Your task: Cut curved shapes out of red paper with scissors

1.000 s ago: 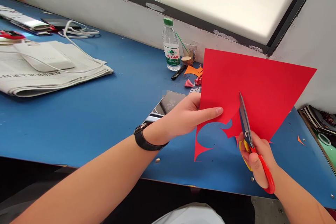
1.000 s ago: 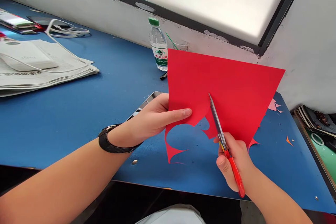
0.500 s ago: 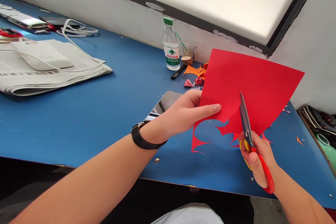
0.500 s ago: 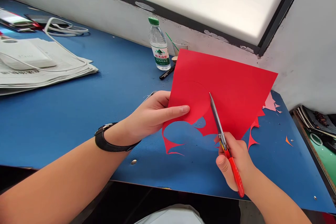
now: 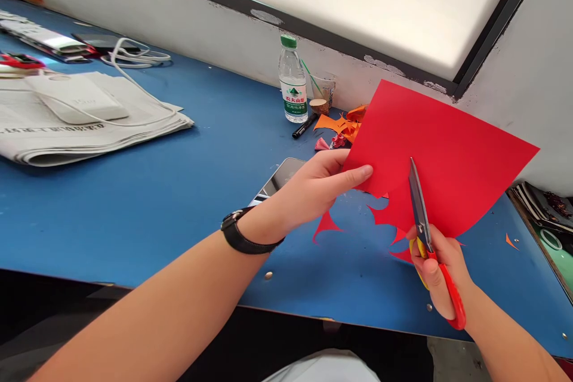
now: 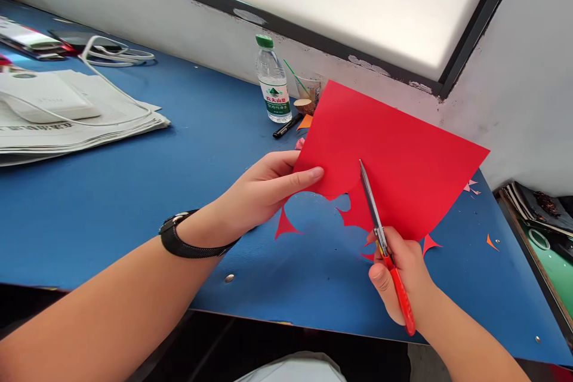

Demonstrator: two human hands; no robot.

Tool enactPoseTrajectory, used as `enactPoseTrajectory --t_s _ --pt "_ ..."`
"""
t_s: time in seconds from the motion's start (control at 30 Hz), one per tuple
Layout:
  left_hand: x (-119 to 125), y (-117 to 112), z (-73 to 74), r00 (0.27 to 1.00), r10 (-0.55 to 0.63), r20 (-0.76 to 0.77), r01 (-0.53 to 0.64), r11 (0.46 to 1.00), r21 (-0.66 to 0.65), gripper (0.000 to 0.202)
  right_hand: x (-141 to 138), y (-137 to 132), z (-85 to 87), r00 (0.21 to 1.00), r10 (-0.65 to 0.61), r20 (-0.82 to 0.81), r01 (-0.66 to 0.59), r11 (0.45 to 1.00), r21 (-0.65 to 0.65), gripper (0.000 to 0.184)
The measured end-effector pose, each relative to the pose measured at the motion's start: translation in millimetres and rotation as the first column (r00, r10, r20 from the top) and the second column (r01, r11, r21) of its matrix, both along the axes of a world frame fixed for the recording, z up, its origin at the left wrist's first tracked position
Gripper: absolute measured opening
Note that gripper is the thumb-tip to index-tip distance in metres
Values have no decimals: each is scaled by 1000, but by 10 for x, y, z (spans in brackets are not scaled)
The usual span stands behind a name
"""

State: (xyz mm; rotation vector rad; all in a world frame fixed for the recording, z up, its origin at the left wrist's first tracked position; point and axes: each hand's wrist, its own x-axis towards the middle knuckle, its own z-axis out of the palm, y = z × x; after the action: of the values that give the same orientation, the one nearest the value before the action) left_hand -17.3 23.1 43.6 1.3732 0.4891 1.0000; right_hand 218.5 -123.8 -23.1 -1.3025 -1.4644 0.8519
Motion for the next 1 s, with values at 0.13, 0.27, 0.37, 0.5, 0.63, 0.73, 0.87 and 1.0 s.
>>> enactPoseTrajectory --t_s 0.13,0.27,0.37,0.5,0.63,0.73,0.87,1.0 --pt "22 22 -35 997 64 -37 -58 989 135 33 -3 4 -18 1000 -21 11 21 999 29 75" --pt "28 24 -50 997 47 -61 -38 988 151 33 -2 6 -31 1000 -13 -10 13 1000 11 77" --pt "22 38 -82 998 31 -48 -23 987 159 32 -5 2 -20 1000 -23 -3 23 1000 -8 78" --pt "7 60 -130 1000 12 -14 -10 987 159 31 -17 3 -2 999 -28 16 28 1000 10 78" --pt "5 54 -128 998 56 -10 -54 988 142 34 -16 15 -7 999 -35 41 34 999 25 76" --pt "21 44 -104 985 169 -22 -164 975 148 38 21 34 -33 997 -35 74 32 998 50 74" --pt "44 36 -76 975 213 -61 -198 962 189 36 105 67 -81 991 37 127 -47 996 76 64" --pt "44 27 -65 976 204 -77 -185 960 209 33 162 88 -114 983 59 172 -73 994 77 64"
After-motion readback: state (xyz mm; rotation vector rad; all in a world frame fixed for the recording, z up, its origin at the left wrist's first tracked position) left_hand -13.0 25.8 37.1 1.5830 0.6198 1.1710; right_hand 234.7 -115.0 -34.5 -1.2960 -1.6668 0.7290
